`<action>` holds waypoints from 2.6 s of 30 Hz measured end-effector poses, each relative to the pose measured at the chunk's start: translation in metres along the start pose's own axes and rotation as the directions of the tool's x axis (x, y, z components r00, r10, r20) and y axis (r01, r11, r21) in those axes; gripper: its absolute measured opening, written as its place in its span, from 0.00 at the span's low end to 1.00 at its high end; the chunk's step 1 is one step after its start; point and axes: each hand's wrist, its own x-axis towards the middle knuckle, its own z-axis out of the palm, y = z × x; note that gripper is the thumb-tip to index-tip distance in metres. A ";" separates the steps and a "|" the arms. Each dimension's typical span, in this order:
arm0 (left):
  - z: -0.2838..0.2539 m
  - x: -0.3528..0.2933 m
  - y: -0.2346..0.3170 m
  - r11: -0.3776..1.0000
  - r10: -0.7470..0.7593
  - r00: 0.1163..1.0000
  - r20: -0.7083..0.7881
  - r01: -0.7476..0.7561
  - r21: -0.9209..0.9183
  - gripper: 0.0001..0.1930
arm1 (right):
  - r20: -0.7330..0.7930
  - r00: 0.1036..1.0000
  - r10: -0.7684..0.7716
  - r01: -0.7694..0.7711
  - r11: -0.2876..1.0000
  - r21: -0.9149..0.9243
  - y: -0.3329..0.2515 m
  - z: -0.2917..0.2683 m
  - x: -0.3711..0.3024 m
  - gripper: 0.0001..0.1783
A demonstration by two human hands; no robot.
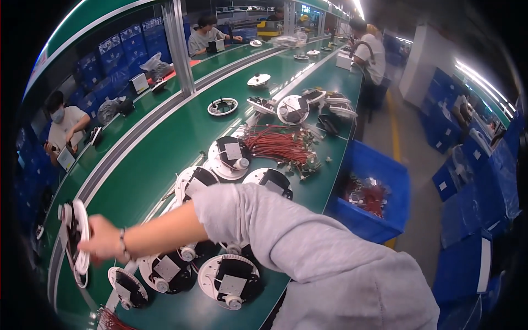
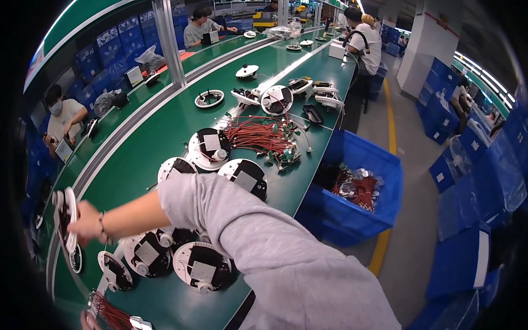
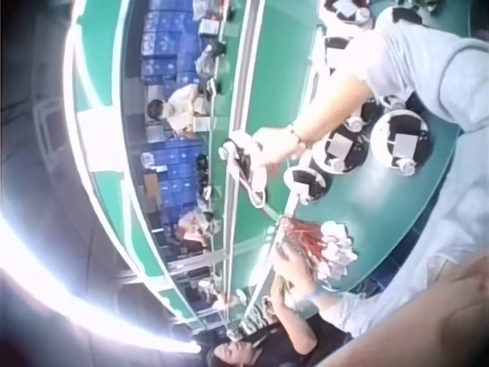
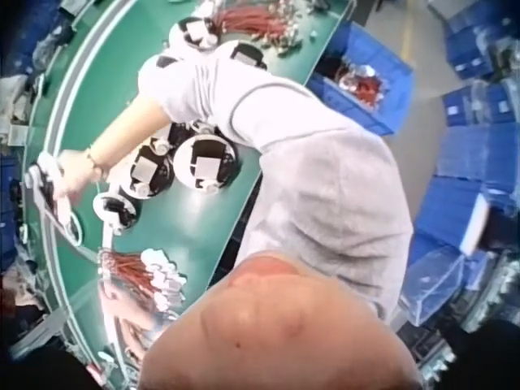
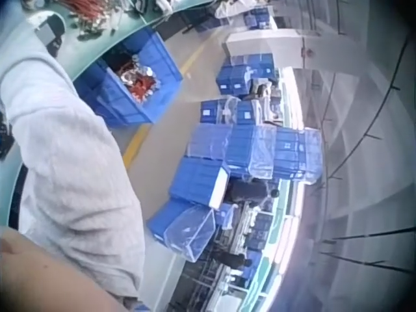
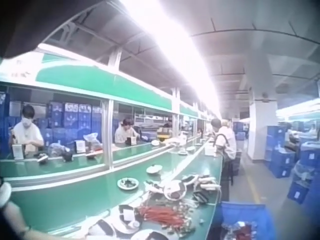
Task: Assembling round electronic components by attaching wires and white plastic housings.
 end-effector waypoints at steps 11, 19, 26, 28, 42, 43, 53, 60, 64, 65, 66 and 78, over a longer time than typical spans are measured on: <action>0.016 -0.037 0.135 -0.376 -0.308 0.947 0.093 -0.031 -0.926 0.23 | 0.008 0.950 0.311 -0.304 0.933 -0.191 0.078 0.070 -0.136 0.31; 0.013 -0.053 0.107 -0.311 -0.330 0.922 0.203 0.097 -0.946 0.21 | 0.289 0.490 0.822 -0.756 0.566 -0.328 0.066 0.036 -0.162 0.32; 0.072 -0.074 0.068 0.205 -0.170 0.952 0.255 0.288 -0.936 0.19 | 0.317 0.593 0.740 -0.620 0.671 -0.408 0.079 0.024 -0.110 0.32; 0.076 -0.071 0.065 0.574 -0.008 0.967 0.253 0.212 -0.791 0.20 | 0.211 0.781 0.587 -0.263 0.616 -0.742 0.135 0.032 -0.081 0.22; 0.143 -0.088 0.027 0.267 0.092 0.995 0.035 0.009 -0.964 0.17 | 0.815 0.580 -0.018 0.711 0.499 -0.495 0.119 0.091 -0.130 0.14; 0.150 -0.096 0.017 0.262 -0.008 0.999 0.039 0.040 -0.964 0.16 | 0.809 0.587 -0.019 0.697 0.520 -0.494 0.124 0.094 -0.129 0.13; 0.061 -0.082 0.088 -0.116 -0.064 0.995 -0.072 -0.079 -0.990 0.14 | 0.621 0.781 0.063 0.380 0.742 -0.552 0.068 0.079 -0.108 0.11; 0.031 -0.078 0.094 0.013 0.128 0.989 -0.072 -0.074 -0.997 0.12 | 0.761 0.647 0.052 0.455 0.774 -0.440 0.050 0.075 -0.107 0.14; 0.023 -0.073 0.096 0.231 0.014 0.969 -0.246 -0.242 -0.942 0.08 | 0.793 0.528 -0.304 0.789 0.520 -0.327 0.040 0.087 -0.116 0.07; 0.023 -0.073 0.092 0.237 0.096 0.968 -0.233 -0.250 -0.939 0.09 | 0.776 0.593 -0.215 0.714 0.586 -0.383 0.032 0.085 -0.119 0.07; 0.026 -0.076 0.085 0.248 0.165 0.964 -0.209 -0.246 -0.937 0.11 | 0.759 0.641 -0.115 0.625 0.652 -0.429 0.032 0.084 -0.120 0.07; 0.083 -0.096 0.088 -0.149 -0.159 0.982 0.103 0.079 -0.986 0.13 | 0.682 0.593 0.428 -0.276 0.904 -0.327 0.024 0.070 -0.110 0.11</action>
